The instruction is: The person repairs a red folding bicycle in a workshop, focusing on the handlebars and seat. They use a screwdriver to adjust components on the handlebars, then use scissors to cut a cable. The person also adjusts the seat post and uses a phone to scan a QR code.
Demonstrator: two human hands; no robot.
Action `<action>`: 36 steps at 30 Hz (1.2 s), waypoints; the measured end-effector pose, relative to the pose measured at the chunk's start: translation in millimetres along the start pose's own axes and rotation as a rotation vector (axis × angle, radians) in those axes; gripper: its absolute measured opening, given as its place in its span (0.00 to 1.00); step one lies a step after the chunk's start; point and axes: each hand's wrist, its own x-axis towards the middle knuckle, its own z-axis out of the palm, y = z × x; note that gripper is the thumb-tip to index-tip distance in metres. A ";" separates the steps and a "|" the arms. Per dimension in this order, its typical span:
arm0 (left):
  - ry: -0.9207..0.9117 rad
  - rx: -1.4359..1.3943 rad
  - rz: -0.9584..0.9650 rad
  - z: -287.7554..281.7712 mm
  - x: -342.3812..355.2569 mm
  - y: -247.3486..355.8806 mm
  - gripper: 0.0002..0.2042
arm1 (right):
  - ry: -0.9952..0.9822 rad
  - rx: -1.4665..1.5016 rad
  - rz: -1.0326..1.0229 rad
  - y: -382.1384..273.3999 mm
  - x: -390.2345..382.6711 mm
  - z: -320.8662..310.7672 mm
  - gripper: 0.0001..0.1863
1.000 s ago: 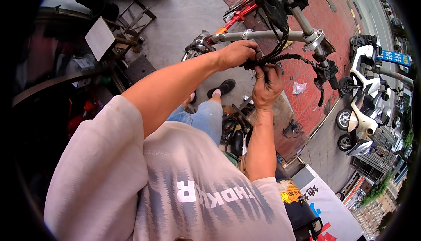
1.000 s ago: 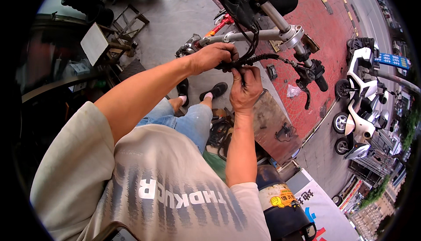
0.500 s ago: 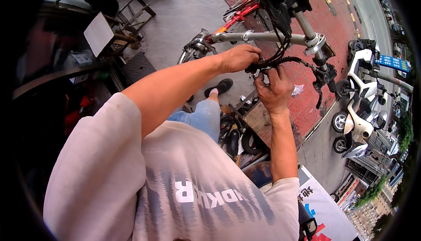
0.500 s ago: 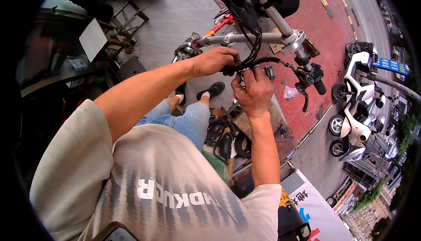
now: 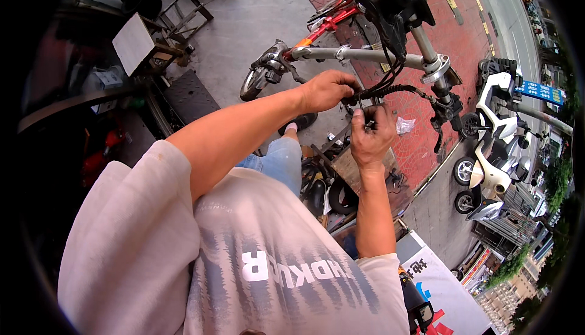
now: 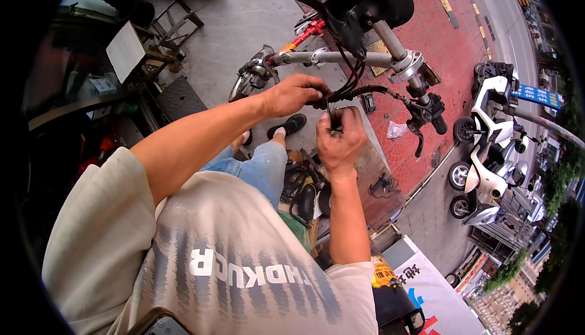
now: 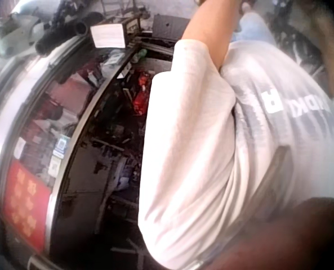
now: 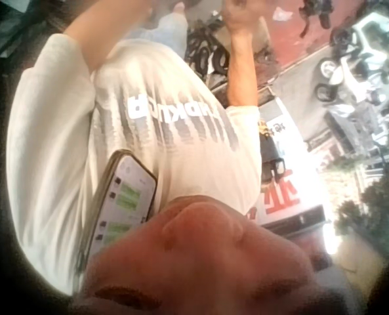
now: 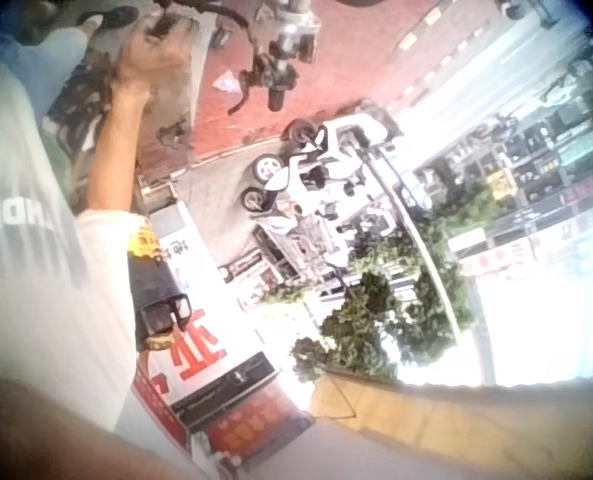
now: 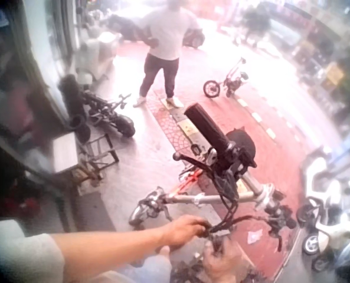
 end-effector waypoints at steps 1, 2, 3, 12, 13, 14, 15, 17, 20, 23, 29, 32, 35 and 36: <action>0.010 0.026 0.015 1.8 -1.8 -0.6 0.11 | -0.073 -0.002 0.100 -1.8 -3.4 -1.3 0.08; 0.007 0.030 0.028 1.5 -4.9 -1.2 0.12 | -0.210 0.096 0.340 -5.1 -3.6 -2.8 0.10; 0.004 0.035 0.040 -0.4 -9.5 -1.8 0.12 | -0.202 0.143 0.339 -12.9 -3.7 -3.9 0.10; 0.127 0.301 0.100 5.9 -28.0 14.8 0.12 | -0.132 0.051 -0.023 -50.0 0.0 -22.6 0.09; 0.148 0.265 0.078 2.5 -18.9 4.5 0.11 | -0.100 0.176 0.123 -47.4 -1.4 -22.2 0.09; 0.164 0.234 0.051 -1.9 -10.3 0.8 0.11 | -0.061 0.305 0.273 -39.2 -5.0 -17.0 0.09; 0.136 0.075 -0.040 -6.3 -1.6 -3.0 0.10 | -0.021 0.434 0.423 -28.7 -8.5 -10.7 0.09; 0.077 -0.242 -0.226 -14.9 11.8 -5.1 0.08 | -0.021 0.641 0.502 2.5 -6.5 6.1 0.15; 0.034 -0.127 -0.339 -25.9 28.5 -7.1 0.06 | -0.097 0.880 0.501 21.8 1.6 24.4 0.25; -0.058 -0.108 -0.393 -26.4 42.1 -6.2 0.07 | -0.246 0.998 0.518 19.9 18.6 21.2 0.22; -0.181 -0.071 -0.429 -31.5 44.4 -5.4 0.10 | -0.212 0.472 0.325 66.3 -0.8 21.5 0.16; -0.062 -0.068 -0.253 -23.6 27.3 -8.1 0.14 | -0.220 0.168 0.247 23.1 -10.9 3.4 0.17; -0.033 -0.113 -0.080 -13.8 -6.6 -1.8 0.18 | -0.208 0.030 0.220 -40.4 -20.6 -6.2 0.20; -0.073 -0.126 -0.078 -16.5 -13.1 -0.6 0.17 | -0.199 0.022 0.215 -52.4 -22.7 -2.6 0.21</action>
